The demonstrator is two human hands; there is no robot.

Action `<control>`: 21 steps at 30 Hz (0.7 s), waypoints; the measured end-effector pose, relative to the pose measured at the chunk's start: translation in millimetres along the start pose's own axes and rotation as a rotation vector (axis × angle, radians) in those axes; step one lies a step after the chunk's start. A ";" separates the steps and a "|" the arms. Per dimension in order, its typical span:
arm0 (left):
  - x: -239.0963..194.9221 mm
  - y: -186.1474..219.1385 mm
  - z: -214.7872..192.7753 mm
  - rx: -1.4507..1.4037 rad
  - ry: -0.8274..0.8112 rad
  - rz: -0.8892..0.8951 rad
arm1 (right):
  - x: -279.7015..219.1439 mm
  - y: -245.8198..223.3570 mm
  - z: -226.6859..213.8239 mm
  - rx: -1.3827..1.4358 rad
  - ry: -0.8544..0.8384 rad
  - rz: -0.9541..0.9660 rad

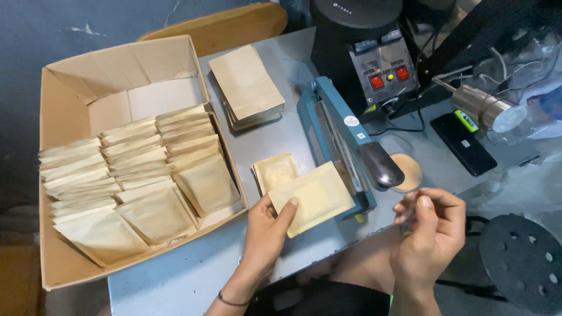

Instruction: Sealing small paper bags using a manual impulse heat sealer

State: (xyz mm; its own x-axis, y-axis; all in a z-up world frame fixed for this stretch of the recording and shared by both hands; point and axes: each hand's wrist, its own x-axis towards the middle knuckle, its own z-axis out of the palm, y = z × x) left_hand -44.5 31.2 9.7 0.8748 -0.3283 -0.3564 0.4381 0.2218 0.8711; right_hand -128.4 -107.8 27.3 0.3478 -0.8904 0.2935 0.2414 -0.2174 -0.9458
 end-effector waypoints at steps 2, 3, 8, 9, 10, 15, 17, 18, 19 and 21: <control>9.2 4.7 6.6 0.105 0.006 0.034 | 3.9 -11.0 1.8 -0.085 -0.081 -0.130; 14.3 6.9 9.8 0.209 0.014 0.064 | 5.7 -16.0 2.9 -0.174 -0.162 -0.259; 53.7 -2.5 20.1 0.066 0.010 0.120 | 18.3 -25.7 5.6 -0.318 -0.429 -0.527; 58.5 -1.6 21.9 0.039 0.011 0.119 | 21.3 -26.8 6.0 -0.372 -0.498 -0.598; 60.8 -4.0 21.9 0.040 0.007 0.119 | 21.5 -24.4 5.6 -0.373 -0.495 -0.599; 70.6 -16.0 20.2 0.019 -0.011 0.169 | 25.0 -13.6 4.2 -0.399 -0.476 -0.618; 64.7 -6.6 21.0 0.039 -0.009 0.150 | 24.5 -7.1 5.2 -0.381 -0.459 -0.629; 61.4 -2.4 22.1 0.058 -0.008 0.130 | 24.2 -4.0 4.7 -0.366 -0.442 -0.640; 63.1 -4.3 22.5 0.060 -0.011 0.128 | 24.9 -1.1 4.0 -0.369 -0.439 -0.639; 65.9 -8.2 21.4 0.033 -0.004 0.119 | 25.5 5.0 3.4 -0.342 -0.458 -0.681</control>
State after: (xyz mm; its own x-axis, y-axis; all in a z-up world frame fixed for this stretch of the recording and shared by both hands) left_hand 5.1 -11.9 -13.7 0.9193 -0.3048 -0.2488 0.3243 0.2290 0.9178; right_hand -115.2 -130.3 30.5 0.5733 -0.2932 0.7651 0.2695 -0.8143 -0.5141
